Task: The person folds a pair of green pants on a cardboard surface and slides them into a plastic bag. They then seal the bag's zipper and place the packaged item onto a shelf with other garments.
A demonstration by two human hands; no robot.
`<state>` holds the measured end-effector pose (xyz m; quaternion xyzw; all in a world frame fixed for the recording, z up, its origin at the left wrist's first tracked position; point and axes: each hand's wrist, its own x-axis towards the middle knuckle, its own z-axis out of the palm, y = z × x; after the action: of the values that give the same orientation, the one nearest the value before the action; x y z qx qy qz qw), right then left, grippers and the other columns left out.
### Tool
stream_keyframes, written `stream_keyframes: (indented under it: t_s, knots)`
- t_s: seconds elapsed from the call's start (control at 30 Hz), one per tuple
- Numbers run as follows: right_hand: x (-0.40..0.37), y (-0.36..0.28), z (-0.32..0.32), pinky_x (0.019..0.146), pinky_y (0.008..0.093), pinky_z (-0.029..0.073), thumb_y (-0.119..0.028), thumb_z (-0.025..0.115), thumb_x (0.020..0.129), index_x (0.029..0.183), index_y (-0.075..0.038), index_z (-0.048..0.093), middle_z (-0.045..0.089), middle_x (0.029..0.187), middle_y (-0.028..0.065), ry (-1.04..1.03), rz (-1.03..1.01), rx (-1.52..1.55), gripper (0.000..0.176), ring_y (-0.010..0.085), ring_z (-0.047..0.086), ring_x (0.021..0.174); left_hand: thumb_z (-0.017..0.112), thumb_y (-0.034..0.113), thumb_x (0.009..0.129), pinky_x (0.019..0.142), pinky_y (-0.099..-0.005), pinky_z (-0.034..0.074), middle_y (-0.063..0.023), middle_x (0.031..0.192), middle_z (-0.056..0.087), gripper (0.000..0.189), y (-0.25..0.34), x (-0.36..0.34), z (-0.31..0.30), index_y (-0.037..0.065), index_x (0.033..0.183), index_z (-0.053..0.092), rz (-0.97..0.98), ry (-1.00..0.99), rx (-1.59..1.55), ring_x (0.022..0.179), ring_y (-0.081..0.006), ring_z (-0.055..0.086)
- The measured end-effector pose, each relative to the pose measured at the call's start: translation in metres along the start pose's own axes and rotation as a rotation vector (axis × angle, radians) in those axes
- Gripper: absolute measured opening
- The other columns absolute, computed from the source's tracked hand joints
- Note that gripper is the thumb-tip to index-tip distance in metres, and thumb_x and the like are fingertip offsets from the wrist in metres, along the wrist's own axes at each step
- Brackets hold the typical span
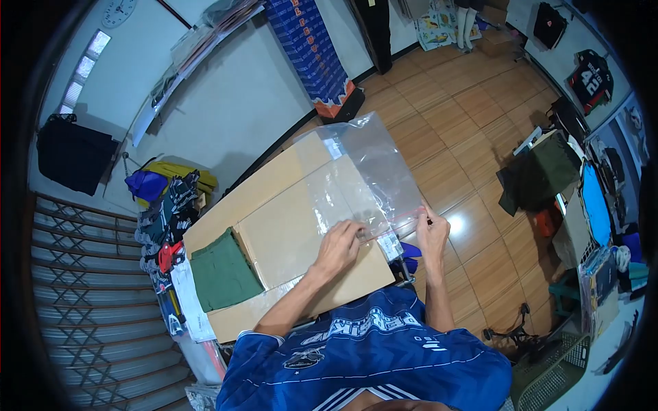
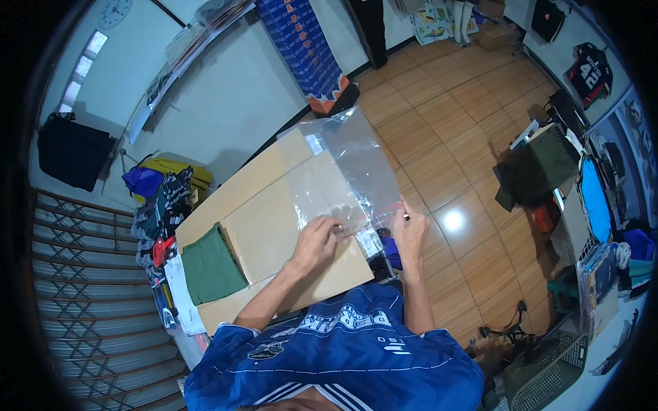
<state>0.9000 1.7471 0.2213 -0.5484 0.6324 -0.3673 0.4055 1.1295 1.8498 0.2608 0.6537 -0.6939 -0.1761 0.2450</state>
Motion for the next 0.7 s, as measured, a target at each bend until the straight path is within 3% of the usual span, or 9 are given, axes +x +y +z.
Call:
stream_keyframes:
  t_s: [0.07, 0.1, 0.2, 0.3, 0.37, 0.47, 0.57, 0.63, 0.7]
  knots:
    - [0.004, -0.002, -0.007, 0.06, 0.0332, 0.051, -0.022, 0.064, 0.098, 0.125, -0.002, 0.073, 0.073, 0.09, 0.0315, 0.011, 0.019, -0.006, 0.035, 0.0201, 0.07, 0.065, 0.06, -0.002, 0.084, 0.09, -0.0475, 0.052, -0.0162, 0.104, 0.068, 0.028, -0.008, 0.015, -0.009, 0.003, 0.111, 0.066, -0.009, 0.036, 0.003, 0.102, -0.0382, 0.064]
    - [0.009, 0.013, -0.002, 0.058, 0.0304, 0.049, -0.019, 0.063, 0.101, 0.13, -0.004, 0.072, 0.069, 0.064, 0.0139, 0.091, -0.078, -0.03, 0.034, 0.0091, 0.06, 0.059, 0.06, -0.003, 0.084, 0.09, -0.0472, 0.053, -0.0165, 0.104, 0.068, 0.027, -0.011, 0.023, -0.014, 0.002, 0.11, 0.067, -0.005, 0.069, 0.017, 0.101, -0.0384, 0.065]
    - [0.016, 0.009, -0.009, 0.075, 0.0364, 0.059, -0.019, 0.062, 0.099, 0.128, 0.001, 0.071, 0.071, 0.113, 0.0333, 0.089, 0.001, 0.029, 0.036, 0.0306, 0.077, 0.094, 0.062, -0.004, 0.084, 0.085, -0.0459, 0.054, -0.017, 0.102, 0.069, 0.026, -0.024, 0.052, -0.031, 0.002, 0.108, 0.069, 0.034, 0.185, 0.068, 0.096, -0.038, 0.066]
    - [0.023, 0.015, -0.015, 0.083, 0.0377, 0.059, -0.017, 0.061, 0.1, 0.129, 0.003, 0.07, 0.069, 0.121, 0.0319, 0.08, 0.029, 0.009, 0.037, 0.0333, 0.075, 0.106, 0.064, -0.002, 0.086, 0.086, -0.0445, 0.055, -0.0177, 0.103, 0.069, 0.023, -0.035, 0.084, -0.046, 0.002, 0.108, 0.069, 0.03, 0.235, 0.108, 0.099, -0.0374, 0.067]
    - [0.029, 0.026, -0.013, 0.085, 0.0383, 0.059, -0.016, 0.061, 0.099, 0.131, 0.002, 0.068, 0.069, 0.122, 0.0311, 0.119, -0.008, -0.046, 0.037, 0.0341, 0.075, 0.106, 0.067, 0.0, 0.088, 0.086, -0.0435, 0.056, -0.0182, 0.104, 0.069, 0.021, -0.044, 0.106, -0.051, 0.002, 0.108, 0.069, 0.083, 0.308, 0.156, 0.1, -0.0364, 0.069]
    - [0.032, 0.039, -0.002, 0.086, 0.0397, 0.058, -0.013, 0.063, 0.098, 0.135, 0.001, 0.066, 0.072, 0.118, 0.0293, 0.153, -0.022, -0.026, 0.04, 0.033, 0.075, 0.103, 0.071, 0.006, 0.091, 0.085, -0.0425, 0.057, -0.0198, 0.104, 0.071, 0.02, -0.062, 0.14, -0.045, 0.0, 0.11, 0.068, -0.009, 0.292, 0.082, 0.098, -0.0354, 0.071]
    - [0.032, 0.041, 0.008, 0.084, 0.0406, 0.057, -0.011, 0.067, 0.095, 0.138, -0.002, 0.065, 0.075, 0.108, 0.0256, 0.05, 0.072, 0.082, 0.044, 0.0304, 0.075, 0.096, 0.072, 0.016, 0.094, 0.085, -0.0474, 0.056, -0.0224, 0.101, 0.073, 0.025, -0.094, 0.176, -0.027, -0.001, 0.111, 0.067, -0.084, 0.213, 0.045, 0.095, -0.0388, 0.072]
    - [0.034, 0.058, 0.023, 0.079, 0.0405, 0.056, -0.013, 0.073, 0.09, 0.137, -0.003, 0.066, 0.077, 0.093, 0.0193, -0.006, 0.074, 0.157, 0.048, 0.027, 0.074, 0.087, 0.072, 0.022, 0.095, 0.084, -0.0437, 0.057, -0.0201, 0.096, 0.075, 0.027, -0.103, 0.196, -0.025, 0.001, 0.111, 0.069, -0.196, 0.082, 0.068, 0.093, -0.0349, 0.074]
    - [0.032, 0.077, 0.038, 0.079, 0.04, 0.056, -0.015, 0.076, 0.088, 0.136, -0.003, 0.066, 0.077, 0.093, 0.0184, -0.041, 0.073, 0.173, 0.05, 0.027, 0.074, 0.086, 0.072, 0.027, 0.096, 0.084, -0.0421, 0.057, -0.0179, 0.091, 0.076, 0.029, -0.115, 0.21, -0.02, 0.002, 0.11, 0.071, -0.231, 0.003, 0.106, 0.09, -0.0322, 0.075]
